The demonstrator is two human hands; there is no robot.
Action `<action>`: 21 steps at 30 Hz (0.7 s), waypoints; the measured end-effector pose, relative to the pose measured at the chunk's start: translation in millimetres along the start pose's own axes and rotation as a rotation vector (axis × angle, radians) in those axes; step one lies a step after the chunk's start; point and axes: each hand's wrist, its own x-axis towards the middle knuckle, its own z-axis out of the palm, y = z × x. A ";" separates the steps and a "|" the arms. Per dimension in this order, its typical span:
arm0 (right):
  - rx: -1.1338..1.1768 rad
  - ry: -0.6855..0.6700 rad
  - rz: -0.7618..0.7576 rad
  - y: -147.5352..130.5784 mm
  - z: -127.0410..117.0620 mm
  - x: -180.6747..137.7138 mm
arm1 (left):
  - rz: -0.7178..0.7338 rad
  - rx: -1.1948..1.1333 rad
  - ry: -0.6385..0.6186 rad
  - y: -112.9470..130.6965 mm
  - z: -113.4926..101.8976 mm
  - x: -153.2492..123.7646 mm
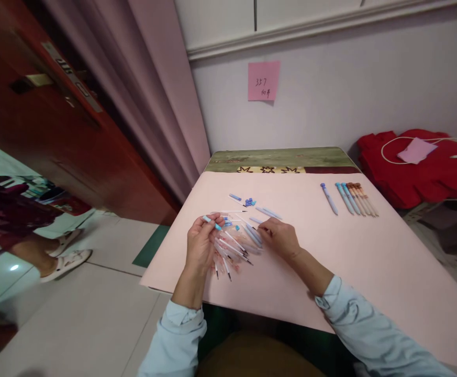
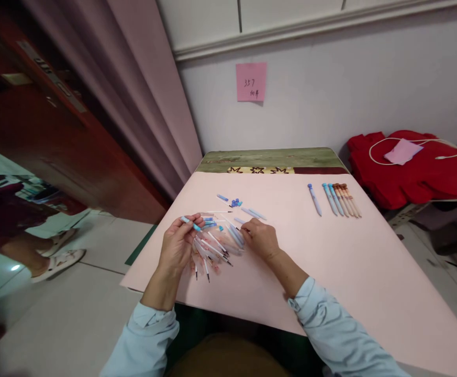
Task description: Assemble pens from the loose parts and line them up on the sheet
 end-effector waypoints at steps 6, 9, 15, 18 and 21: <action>-0.139 -0.145 0.046 -16.4 5.8 8.7 | -0.072 0.001 -0.077 -1.6 5.0 -7.6; -0.177 -0.200 0.068 -23.8 0.6 14.6 | -0.133 -0.049 -0.104 -4.2 8.2 -10.9; -0.284 -0.258 0.100 -37.2 -3.1 28.5 | -0.203 -0.129 -0.113 -8.2 6.7 -11.3; -0.297 -0.250 0.121 -39.3 -6.2 26.3 | -0.183 -0.144 -0.109 -6.4 -0.3 -9.4; -0.260 -0.177 0.152 -42.9 -11.0 11.3 | -0.196 -0.136 -0.118 -2.8 -7.5 -9.5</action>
